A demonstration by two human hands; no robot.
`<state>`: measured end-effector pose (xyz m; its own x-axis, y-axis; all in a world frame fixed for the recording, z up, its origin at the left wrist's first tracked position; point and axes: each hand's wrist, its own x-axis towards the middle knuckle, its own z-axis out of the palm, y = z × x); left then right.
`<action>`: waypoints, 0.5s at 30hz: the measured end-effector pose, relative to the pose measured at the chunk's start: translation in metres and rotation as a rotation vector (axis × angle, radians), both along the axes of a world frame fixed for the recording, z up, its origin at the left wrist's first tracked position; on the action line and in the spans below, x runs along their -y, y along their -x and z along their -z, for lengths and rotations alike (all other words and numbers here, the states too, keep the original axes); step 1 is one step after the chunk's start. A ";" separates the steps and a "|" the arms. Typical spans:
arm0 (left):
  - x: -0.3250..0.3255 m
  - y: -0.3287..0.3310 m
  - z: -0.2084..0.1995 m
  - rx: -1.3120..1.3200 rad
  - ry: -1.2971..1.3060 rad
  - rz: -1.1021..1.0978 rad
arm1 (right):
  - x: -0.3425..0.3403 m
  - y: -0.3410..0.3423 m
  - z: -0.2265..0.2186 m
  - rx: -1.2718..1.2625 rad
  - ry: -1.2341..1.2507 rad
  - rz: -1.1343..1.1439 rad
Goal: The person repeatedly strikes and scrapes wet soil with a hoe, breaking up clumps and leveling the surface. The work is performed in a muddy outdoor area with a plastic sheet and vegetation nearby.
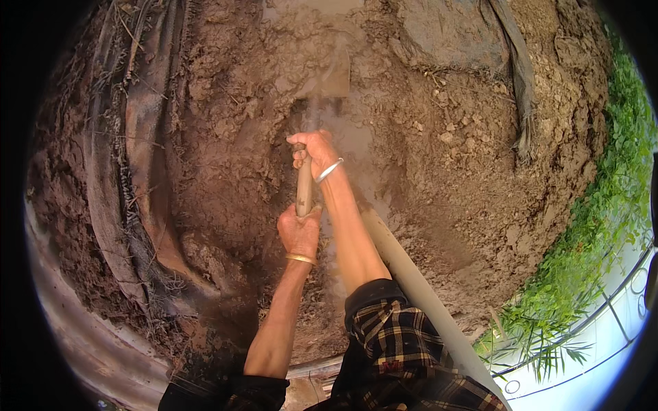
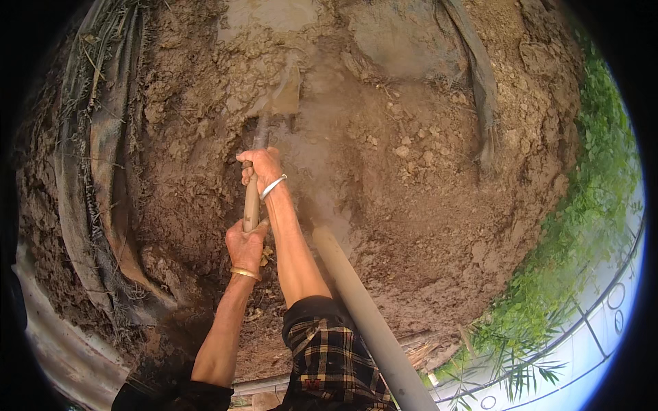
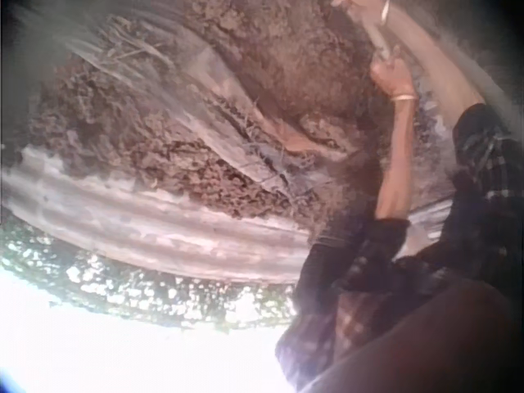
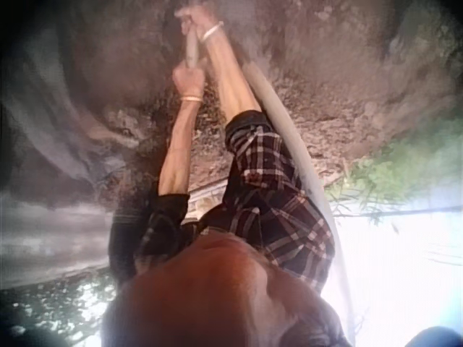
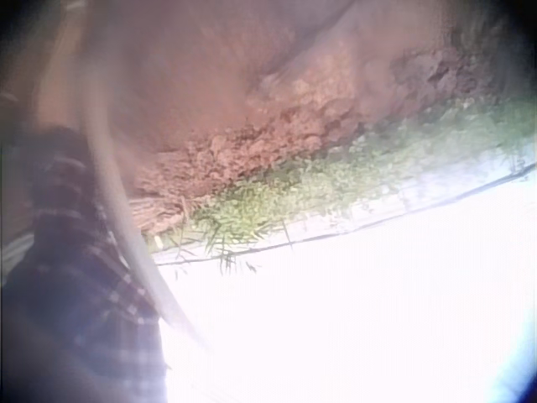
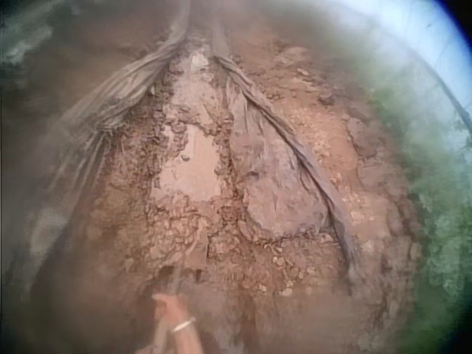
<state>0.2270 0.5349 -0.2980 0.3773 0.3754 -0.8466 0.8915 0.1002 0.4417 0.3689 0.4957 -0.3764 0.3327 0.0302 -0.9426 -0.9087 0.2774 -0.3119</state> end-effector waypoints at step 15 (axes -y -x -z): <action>-0.003 -0.021 -0.013 -0.094 -0.351 0.158 | -0.015 -0.012 -0.004 -0.035 -0.177 -0.047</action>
<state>0.2483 0.5376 -0.2846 0.3807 0.5918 -0.7105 0.9220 -0.1845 0.3404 0.3813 0.5106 -0.3726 0.2943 0.2112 -0.9321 -0.9314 0.2820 -0.2302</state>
